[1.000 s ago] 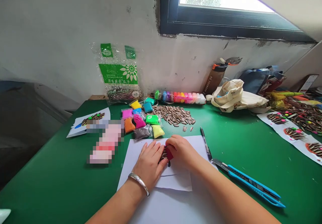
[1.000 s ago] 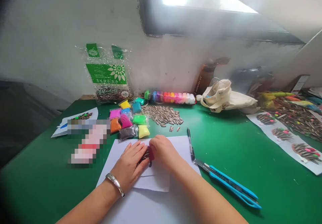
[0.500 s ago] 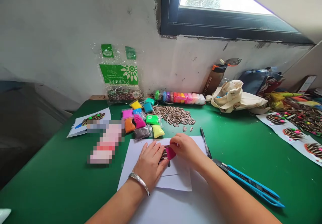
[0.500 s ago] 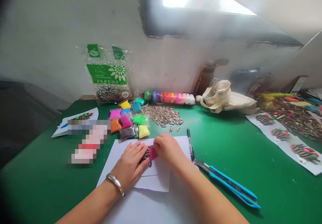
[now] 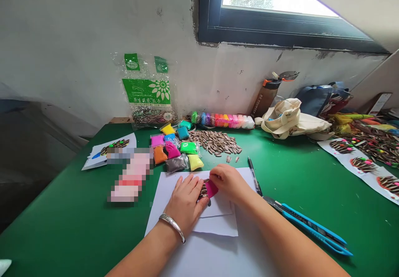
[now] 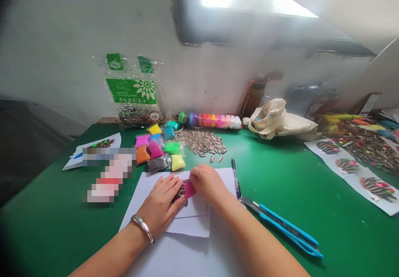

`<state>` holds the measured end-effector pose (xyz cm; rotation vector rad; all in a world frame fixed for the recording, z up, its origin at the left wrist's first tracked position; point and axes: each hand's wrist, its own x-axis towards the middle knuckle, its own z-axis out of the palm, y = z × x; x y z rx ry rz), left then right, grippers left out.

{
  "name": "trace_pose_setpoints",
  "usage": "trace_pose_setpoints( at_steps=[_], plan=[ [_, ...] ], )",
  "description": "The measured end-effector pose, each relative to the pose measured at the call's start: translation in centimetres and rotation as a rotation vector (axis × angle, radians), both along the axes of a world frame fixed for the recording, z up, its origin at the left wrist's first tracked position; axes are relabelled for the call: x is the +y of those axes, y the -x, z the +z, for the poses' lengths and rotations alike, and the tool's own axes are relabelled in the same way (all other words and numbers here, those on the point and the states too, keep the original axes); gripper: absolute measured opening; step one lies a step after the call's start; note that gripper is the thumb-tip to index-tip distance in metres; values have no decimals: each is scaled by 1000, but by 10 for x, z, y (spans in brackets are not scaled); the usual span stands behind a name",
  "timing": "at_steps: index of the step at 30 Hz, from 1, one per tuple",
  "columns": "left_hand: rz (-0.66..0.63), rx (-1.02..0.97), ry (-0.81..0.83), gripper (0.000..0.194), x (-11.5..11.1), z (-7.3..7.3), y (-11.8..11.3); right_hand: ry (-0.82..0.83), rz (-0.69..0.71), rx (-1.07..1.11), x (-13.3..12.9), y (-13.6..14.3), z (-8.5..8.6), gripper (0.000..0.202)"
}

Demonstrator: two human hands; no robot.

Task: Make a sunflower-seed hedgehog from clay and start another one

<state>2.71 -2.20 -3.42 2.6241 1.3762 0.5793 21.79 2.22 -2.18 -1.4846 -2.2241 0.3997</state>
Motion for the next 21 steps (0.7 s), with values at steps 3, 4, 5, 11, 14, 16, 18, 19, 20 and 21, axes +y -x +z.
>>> trace_pose_setpoints(
  at_steps=[3, 4, 5, 11, 14, 16, 18, 19, 20, 21],
  plan=[
    [-5, -3, 15, 41, 0, 2, 0, -158, -148, -10, 12, -22, -5, 24],
    [-6, -8, 18, 41, 0, 2, 0, -196, -173, -41, 16, -29, -7, 29],
    [-7, -15, 18, 41, 0, 2, 1, -210, -188, -77, 20, -36, -10, 33],
    [-2, -46, 18, 40, -1, 2, 1, -156, -176, -265, 27, -45, -13, 27],
    [-3, -35, 28, 41, -1, 2, 1, -173, -193, -340, 26, -41, -12, 24],
    [-3, -32, 31, 41, -1, 3, 1, -187, -214, -363, 24, -38, -11, 22],
    [-3, -30, 37, 41, -1, 3, 1, -200, -240, -343, 22, -36, -10, 21],
    [-5, -28, 40, 41, -1, 4, 1, -205, -250, -309, 20, -35, -9, 21],
    [-8, -27, 42, 42, 0, 4, 1, -206, -256, -256, 17, -34, -7, 21],
    [-10, -26, 42, 42, 0, 4, 1, -200, -255, -185, 15, -32, -5, 21]
  ],
)
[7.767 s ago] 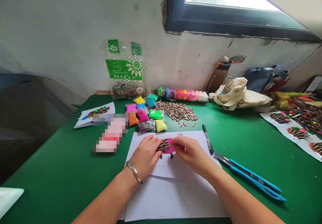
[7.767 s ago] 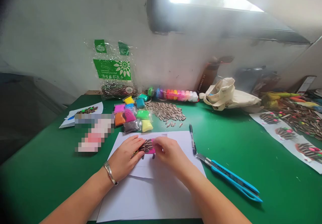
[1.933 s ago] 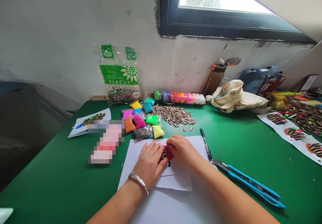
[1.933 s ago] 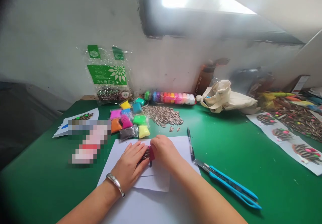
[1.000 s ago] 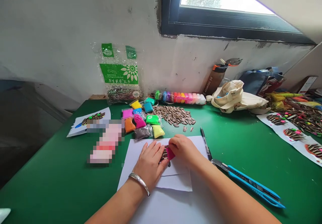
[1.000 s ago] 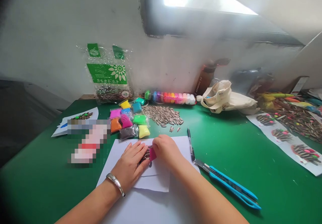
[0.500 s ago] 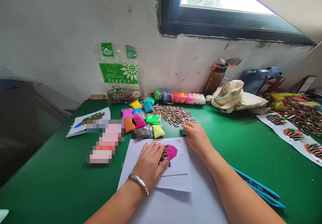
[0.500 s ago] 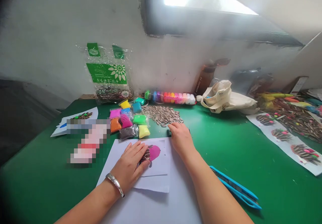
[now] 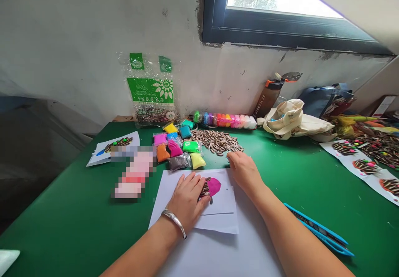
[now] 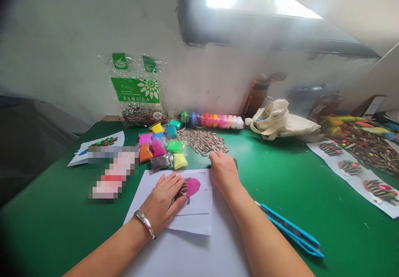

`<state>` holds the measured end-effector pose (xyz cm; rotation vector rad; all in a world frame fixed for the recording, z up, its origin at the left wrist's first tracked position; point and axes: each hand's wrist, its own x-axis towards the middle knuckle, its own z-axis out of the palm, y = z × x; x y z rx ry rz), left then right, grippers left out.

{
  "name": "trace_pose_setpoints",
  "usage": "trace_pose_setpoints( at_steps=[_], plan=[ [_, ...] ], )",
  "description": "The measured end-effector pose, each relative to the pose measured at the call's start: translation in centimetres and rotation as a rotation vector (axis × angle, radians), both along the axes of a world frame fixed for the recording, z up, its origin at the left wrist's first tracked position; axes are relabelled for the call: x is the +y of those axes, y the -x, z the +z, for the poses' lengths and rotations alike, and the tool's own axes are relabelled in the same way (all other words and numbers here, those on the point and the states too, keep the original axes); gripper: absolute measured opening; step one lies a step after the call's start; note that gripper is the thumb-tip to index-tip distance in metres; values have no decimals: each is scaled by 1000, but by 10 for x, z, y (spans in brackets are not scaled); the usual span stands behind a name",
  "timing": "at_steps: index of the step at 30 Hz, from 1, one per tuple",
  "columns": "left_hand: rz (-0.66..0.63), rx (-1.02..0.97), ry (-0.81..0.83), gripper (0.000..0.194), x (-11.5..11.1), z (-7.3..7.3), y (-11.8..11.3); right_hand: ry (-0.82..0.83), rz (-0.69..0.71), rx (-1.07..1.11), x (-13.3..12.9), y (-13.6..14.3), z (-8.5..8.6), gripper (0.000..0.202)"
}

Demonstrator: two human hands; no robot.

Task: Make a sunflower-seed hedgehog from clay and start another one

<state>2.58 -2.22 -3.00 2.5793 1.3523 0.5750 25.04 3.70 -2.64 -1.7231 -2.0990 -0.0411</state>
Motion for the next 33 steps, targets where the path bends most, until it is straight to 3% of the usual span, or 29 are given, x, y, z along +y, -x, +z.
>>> trace_pose_setpoints(
  at_steps=[5, 9, 12, 16, 33],
  plan=[
    [-1, 12, -2, 41, 0, 1, 1, 129, 82, 464, -15, 13, 16, 21],
    [-5, 10, 3, 41, 0, 1, 1, 312, 180, 644, -25, 25, 25, 17],
    [-8, 7, 13, 41, 0, 1, 0, 413, 237, 633, -33, 31, 25, 20],
    [-5, 28, 39, 42, 0, 2, 0, 434, 209, 568, -44, 36, 21, 20],
    [3, 52, 58, 42, 0, 3, -1, 133, 187, 324, -44, 46, 0, 14]
  ],
)
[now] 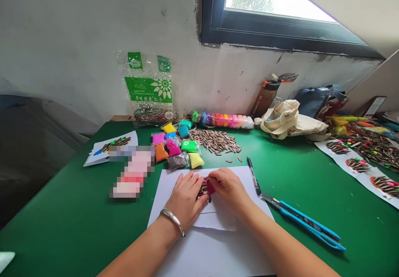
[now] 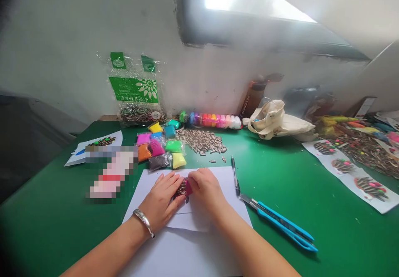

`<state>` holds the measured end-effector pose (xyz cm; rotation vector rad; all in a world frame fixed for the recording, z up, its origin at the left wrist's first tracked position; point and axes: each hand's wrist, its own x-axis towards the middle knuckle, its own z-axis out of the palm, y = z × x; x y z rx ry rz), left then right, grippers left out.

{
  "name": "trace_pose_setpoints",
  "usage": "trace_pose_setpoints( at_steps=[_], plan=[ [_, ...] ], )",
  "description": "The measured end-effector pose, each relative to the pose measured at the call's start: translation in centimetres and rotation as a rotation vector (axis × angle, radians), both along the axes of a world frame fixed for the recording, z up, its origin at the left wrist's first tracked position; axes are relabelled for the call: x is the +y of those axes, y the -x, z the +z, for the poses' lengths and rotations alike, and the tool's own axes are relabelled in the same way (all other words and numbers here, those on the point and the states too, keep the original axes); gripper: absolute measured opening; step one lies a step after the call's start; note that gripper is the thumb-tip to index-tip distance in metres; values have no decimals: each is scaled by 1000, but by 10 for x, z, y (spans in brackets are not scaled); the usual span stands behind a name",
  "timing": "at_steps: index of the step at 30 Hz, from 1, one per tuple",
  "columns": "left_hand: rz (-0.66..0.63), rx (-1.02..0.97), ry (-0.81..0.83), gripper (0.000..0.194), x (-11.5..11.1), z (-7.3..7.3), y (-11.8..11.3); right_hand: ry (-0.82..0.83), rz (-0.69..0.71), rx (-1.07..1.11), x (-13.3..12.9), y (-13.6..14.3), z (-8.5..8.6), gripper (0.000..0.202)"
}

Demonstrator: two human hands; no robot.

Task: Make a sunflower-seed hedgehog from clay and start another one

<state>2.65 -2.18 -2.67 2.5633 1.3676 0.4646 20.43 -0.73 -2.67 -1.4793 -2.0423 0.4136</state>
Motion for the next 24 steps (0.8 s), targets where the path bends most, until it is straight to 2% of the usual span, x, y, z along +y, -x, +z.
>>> trace_pose_setpoints(
  at_steps=[6, 11, 24],
  plan=[
    [6, 21, 25, 44, 0, 3, 0, -11, 63, -100, -1, -4, 4, 20],
    [2, 22, 26, 44, 0, 4, 0, -62, 68, -153, 0, -5, -1, 22],
    [1, 11, -5, 43, 0, -1, 0, -81, 67, -78, -1, 5, -4, 20]
  ],
)
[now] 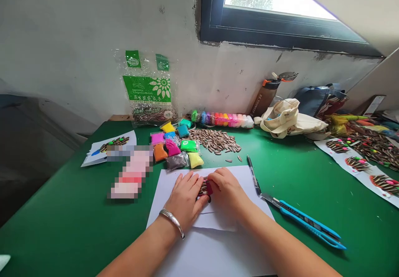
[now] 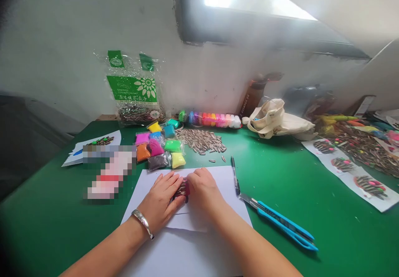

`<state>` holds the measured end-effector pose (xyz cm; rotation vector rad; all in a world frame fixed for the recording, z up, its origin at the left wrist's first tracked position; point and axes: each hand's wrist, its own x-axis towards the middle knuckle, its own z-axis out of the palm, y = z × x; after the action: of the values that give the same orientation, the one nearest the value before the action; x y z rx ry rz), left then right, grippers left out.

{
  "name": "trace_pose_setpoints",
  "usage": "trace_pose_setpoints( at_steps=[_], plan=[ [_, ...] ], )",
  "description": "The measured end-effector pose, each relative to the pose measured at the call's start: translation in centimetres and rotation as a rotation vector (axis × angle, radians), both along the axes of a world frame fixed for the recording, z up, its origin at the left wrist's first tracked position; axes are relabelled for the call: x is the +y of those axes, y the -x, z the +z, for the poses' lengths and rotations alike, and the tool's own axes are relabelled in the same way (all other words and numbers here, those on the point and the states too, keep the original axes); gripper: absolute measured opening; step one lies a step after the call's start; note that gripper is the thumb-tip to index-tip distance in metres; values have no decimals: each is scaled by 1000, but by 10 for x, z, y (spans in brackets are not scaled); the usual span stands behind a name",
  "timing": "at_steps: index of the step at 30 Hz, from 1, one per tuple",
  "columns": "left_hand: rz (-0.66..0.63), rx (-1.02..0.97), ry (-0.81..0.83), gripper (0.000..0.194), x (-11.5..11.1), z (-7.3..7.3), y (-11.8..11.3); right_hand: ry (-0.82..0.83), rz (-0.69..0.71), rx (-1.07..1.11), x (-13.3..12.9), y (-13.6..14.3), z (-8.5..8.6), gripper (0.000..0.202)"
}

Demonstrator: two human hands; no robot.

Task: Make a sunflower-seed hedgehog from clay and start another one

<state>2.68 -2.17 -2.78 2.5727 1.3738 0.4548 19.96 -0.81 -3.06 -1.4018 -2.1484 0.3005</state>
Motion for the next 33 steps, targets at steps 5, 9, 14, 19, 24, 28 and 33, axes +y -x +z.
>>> trace_pose_setpoints(
  at_steps=[5, 9, 14, 19, 24, 28, 33],
  plan=[
    [-4, 1, -4, 42, 0, 0, 0, 18, -6, -9, 0, 5, 0, 21],
    [-5, -13, -13, 41, 0, 0, 0, 27, 3, -21, 0, 5, 2, 21],
    [-4, -43, -36, 41, 0, -1, 0, 14, -70, -28, 0, -6, 5, 15],
    [-6, -44, -35, 40, -1, 1, 1, 33, -68, -71, 0, -10, 5, 18],
    [-7, -44, -29, 41, -1, 1, 0, 21, -80, -106, 0, -4, 2, 19],
    [-5, -58, -48, 40, 0, 0, 0, 3, -76, -108, 1, -1, 0, 21],
    [-8, -33, -32, 41, 0, -1, 0, 1, -58, -93, 8, -15, 5, 20]
  ],
)
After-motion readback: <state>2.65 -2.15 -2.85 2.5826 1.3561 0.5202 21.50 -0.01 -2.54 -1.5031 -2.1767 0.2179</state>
